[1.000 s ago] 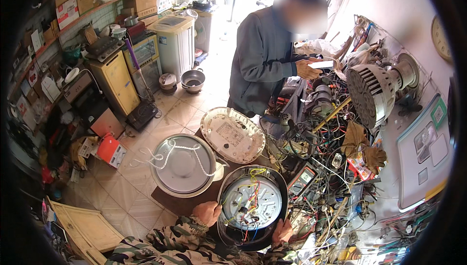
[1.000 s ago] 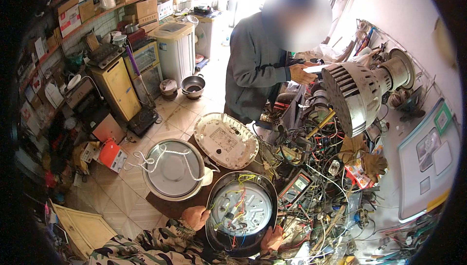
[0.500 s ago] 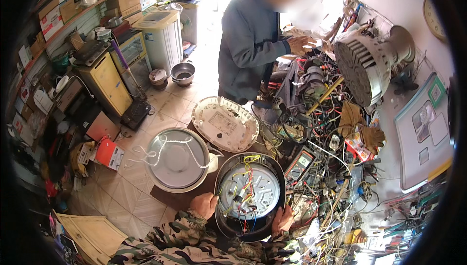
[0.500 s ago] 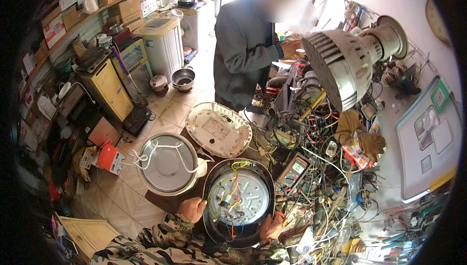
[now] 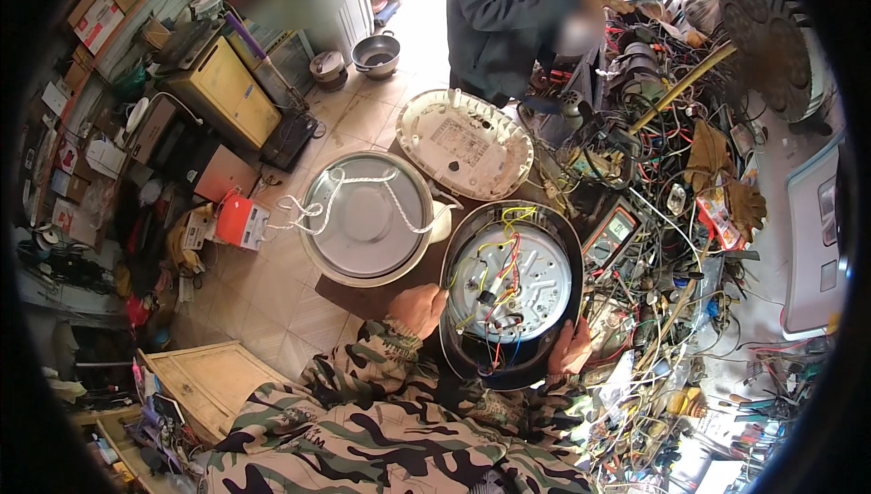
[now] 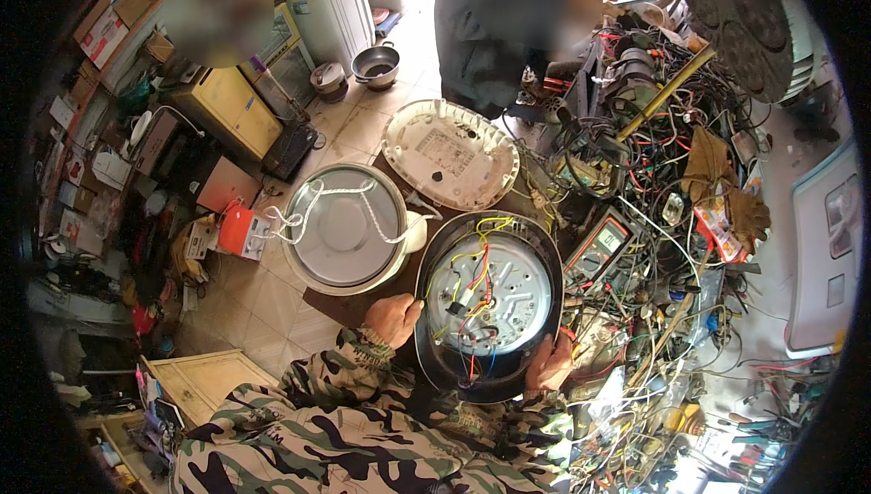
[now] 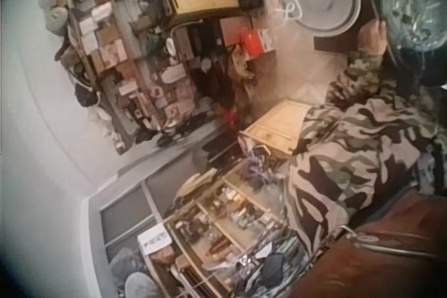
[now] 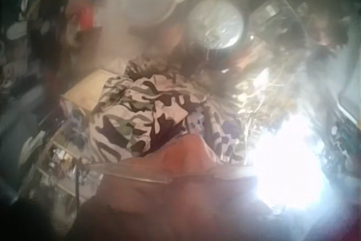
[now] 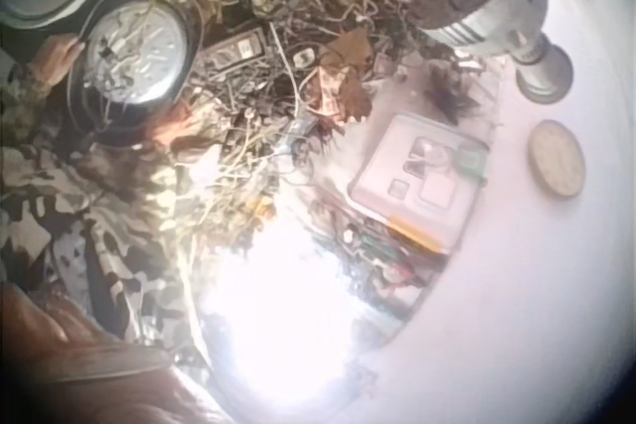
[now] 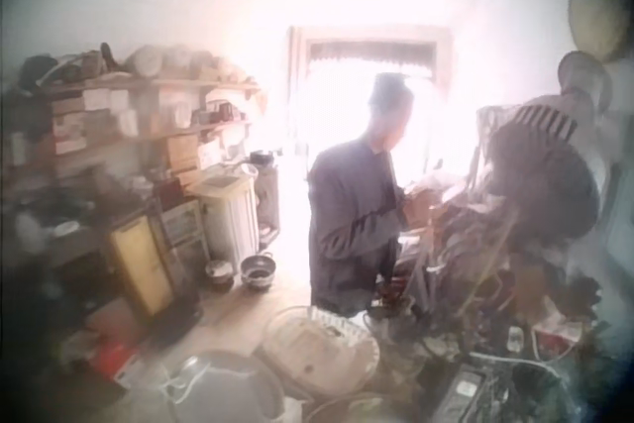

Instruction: The person is repairing a rice cooker. They use a multimeter to test the internal wiring and components. They also handle the cooker's lid and inner pot, placing them on the workbench.

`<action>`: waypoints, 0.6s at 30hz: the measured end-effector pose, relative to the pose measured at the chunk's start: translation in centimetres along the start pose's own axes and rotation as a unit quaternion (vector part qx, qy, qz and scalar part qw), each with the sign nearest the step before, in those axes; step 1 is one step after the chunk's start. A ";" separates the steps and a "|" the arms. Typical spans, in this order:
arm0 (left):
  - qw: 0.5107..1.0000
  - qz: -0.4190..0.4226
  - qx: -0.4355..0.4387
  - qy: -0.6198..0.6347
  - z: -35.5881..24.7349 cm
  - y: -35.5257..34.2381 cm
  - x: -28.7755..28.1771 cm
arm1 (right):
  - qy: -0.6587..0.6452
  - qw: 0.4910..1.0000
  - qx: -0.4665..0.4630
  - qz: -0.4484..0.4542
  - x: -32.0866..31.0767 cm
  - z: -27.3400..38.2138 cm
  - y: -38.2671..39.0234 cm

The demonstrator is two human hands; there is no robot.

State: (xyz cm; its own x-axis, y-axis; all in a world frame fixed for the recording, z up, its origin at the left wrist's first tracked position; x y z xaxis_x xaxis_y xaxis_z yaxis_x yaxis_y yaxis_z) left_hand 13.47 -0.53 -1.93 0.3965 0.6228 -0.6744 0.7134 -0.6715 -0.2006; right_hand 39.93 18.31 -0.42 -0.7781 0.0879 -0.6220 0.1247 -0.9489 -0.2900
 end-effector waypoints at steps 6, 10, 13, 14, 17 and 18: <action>0.999 0.037 -0.023 -0.025 -0.1 -0.4 0.3 | 0.018 1.000 -0.011 -0.003 0.1 -1.8 0.3; 0.998 0.042 -0.044 -0.013 -0.1 -0.4 0.1 | 0.000 1.000 0.004 0.026 0.4 -1.1 0.0; 0.999 0.025 -0.002 -0.023 0.6 -0.2 0.6 | 0.022 0.998 0.039 0.036 1.2 -3.1 0.2; 0.999 0.022 0.012 -0.027 0.9 0.0 0.8 | 0.045 0.998 0.035 -0.013 1.0 -3.5 0.8; 0.997 0.043 0.002 -0.060 1.2 0.0 1.6 | 0.110 0.985 -0.022 -0.132 0.1 -2.9 1.3; 0.998 0.040 -0.019 -0.043 1.8 0.7 1.0 | 0.092 0.978 -0.049 -0.183 0.9 -2.8 2.6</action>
State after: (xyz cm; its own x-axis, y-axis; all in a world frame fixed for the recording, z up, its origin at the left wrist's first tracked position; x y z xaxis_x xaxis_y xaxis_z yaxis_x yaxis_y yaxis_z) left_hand 13.33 -1.05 -4.03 0.4028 0.5301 -0.7461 0.7034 -0.7009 -0.1182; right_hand 41.27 16.77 -3.82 -0.6586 0.4779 -0.5812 -0.0765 -0.8109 -0.5801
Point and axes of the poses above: each hand's wrist, its own y-axis away from the middle knuckle, its own x-axis out of the palm, z = x × y, the point moved 6 cm from there along -y, towards the middle knuckle, and after that the axes turned 10 degrees about -z, right-handed, at the moved point
